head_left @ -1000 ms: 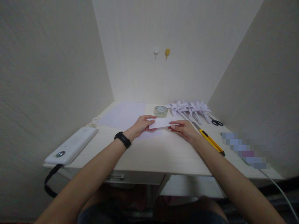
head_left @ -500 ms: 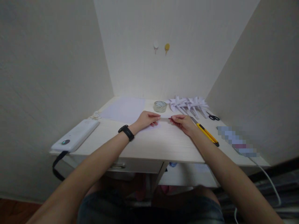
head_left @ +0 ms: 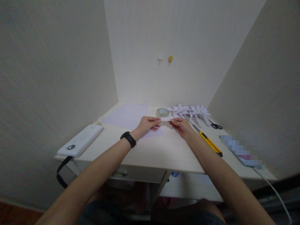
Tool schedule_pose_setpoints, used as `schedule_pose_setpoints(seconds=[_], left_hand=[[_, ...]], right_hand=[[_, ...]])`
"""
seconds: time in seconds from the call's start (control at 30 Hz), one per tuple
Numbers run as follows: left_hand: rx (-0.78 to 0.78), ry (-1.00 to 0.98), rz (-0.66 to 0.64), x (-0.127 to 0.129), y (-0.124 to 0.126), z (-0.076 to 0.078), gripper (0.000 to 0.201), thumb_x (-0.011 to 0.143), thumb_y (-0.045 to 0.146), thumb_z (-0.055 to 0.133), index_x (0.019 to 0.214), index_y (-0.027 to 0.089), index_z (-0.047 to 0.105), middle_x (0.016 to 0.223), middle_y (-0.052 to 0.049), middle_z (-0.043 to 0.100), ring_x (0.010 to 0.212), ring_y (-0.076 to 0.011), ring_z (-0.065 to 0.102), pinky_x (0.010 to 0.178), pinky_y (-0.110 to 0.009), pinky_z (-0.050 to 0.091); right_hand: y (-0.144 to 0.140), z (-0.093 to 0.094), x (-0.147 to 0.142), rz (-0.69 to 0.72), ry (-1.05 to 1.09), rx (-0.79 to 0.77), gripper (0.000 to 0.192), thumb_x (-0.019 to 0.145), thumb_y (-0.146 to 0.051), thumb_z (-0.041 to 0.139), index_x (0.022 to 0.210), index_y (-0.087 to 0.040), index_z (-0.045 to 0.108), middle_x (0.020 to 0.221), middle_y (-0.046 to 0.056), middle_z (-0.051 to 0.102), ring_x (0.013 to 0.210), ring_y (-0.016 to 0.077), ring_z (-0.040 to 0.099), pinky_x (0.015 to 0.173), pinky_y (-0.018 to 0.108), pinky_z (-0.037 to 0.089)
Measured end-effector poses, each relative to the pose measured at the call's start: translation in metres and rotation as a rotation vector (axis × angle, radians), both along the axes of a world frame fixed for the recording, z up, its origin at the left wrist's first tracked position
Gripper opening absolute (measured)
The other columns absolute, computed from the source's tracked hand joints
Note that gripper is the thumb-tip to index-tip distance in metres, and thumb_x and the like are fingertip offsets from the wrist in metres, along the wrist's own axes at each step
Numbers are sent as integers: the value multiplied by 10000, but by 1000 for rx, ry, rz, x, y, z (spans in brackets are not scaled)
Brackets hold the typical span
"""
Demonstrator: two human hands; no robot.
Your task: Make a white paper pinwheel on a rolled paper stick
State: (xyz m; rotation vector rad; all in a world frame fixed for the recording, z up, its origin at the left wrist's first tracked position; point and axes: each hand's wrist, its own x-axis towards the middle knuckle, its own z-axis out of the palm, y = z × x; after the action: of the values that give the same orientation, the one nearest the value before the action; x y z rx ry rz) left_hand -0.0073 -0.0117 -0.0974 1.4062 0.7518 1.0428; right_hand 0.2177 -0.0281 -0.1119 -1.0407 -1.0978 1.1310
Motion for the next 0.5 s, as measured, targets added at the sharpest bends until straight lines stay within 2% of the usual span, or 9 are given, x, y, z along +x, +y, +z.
schedule_pose_setpoints(seconds=[0.17, 0.3, 0.5], left_hand=[[-22, -15, 70, 3, -1, 1, 252, 718, 244, 835, 854, 55, 736, 881, -153, 748, 722, -182, 722, 588, -249, 577], [-59, -60, 45, 3, 0, -1, 180, 725, 186, 819, 802, 55, 722, 821, -134, 741, 738, -187, 726, 624, -257, 581], [-32, -24, 12, 4, -1, -3, 260, 696, 232, 845, 871, 68, 746, 864, -124, 753, 747, -169, 716, 697, -285, 594]], right_hand=[[2, -4, -7, 25, -9, -14, 367, 521, -353, 905, 794, -172, 738, 799, 70, 764, 668, 145, 670, 541, 226, 493], [-7, -6, -8, 34, 12, -26, 376, 513, -353, 915, 800, -177, 748, 830, 67, 771, 656, 130, 658, 549, 219, 496], [-15, -6, -12, 12, 5, -9, 365, 498, -372, 919, 742, -169, 740, 789, 77, 764, 693, 162, 686, 576, 235, 515]])
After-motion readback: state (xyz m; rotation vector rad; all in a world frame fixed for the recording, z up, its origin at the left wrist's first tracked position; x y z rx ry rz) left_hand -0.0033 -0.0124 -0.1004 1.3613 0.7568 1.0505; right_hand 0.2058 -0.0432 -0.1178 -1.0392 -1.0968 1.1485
